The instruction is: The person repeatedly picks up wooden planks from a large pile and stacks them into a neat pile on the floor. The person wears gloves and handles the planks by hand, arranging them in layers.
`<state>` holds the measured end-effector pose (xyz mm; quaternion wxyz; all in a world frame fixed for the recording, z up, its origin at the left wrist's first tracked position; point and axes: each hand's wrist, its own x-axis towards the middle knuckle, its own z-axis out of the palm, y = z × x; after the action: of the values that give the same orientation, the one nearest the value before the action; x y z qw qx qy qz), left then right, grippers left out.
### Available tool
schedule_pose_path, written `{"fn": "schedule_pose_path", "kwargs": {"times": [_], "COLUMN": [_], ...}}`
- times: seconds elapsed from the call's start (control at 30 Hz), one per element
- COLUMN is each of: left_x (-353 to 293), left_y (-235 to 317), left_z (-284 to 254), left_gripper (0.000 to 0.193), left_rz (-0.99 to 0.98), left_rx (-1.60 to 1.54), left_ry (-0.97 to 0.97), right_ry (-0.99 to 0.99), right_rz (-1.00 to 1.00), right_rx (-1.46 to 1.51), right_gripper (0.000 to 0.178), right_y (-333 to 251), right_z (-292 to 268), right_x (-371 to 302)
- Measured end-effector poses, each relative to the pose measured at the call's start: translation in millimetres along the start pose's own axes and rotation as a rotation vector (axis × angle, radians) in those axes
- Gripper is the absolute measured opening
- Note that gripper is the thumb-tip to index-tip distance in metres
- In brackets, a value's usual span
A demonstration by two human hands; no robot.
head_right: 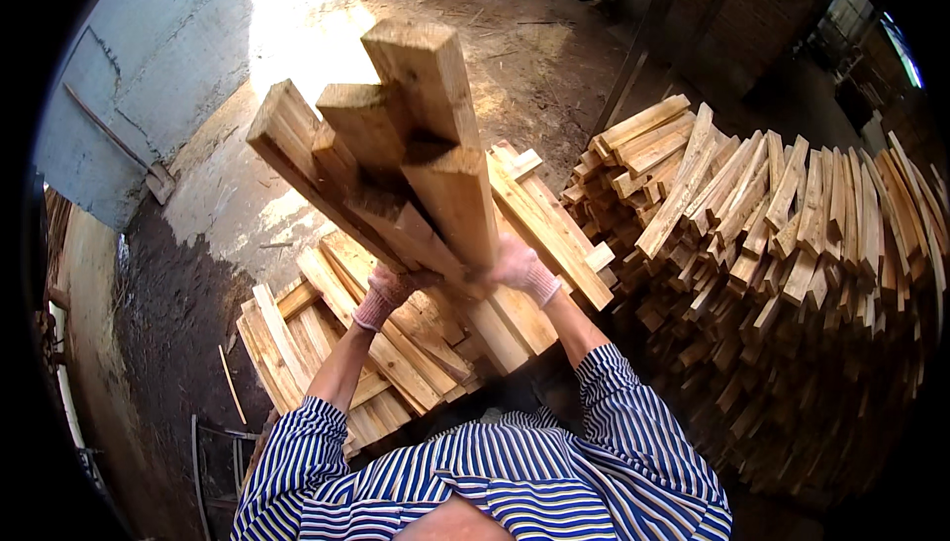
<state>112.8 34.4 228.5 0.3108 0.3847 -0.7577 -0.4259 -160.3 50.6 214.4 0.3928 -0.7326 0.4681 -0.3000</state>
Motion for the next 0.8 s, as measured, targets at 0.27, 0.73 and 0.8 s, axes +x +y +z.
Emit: {"fn": "schedule_pose_path", "kwargs": {"times": [0.27,0.73,0.8], "left_x": [43,47,63], "left_y": [-7,-86,-58], "left_z": [30,147,151], "left_gripper": [0.054,0.089,0.094], "left_rz": [-0.223,-1.173,-1.225], "left_rx": [-1.298,-0.571,-0.540], "left_ry": [0.109,0.536,0.547], "right_ry": [0.137,0.026,0.071], "right_rz": [0.128,0.706,0.645], "right_rx": [0.864,0.392,0.447], "right_gripper": [0.072,0.094,0.093], "right_y": [-37,86,118], "right_z": [-50,-64,-69], "right_x": [14,-8,-20]}}
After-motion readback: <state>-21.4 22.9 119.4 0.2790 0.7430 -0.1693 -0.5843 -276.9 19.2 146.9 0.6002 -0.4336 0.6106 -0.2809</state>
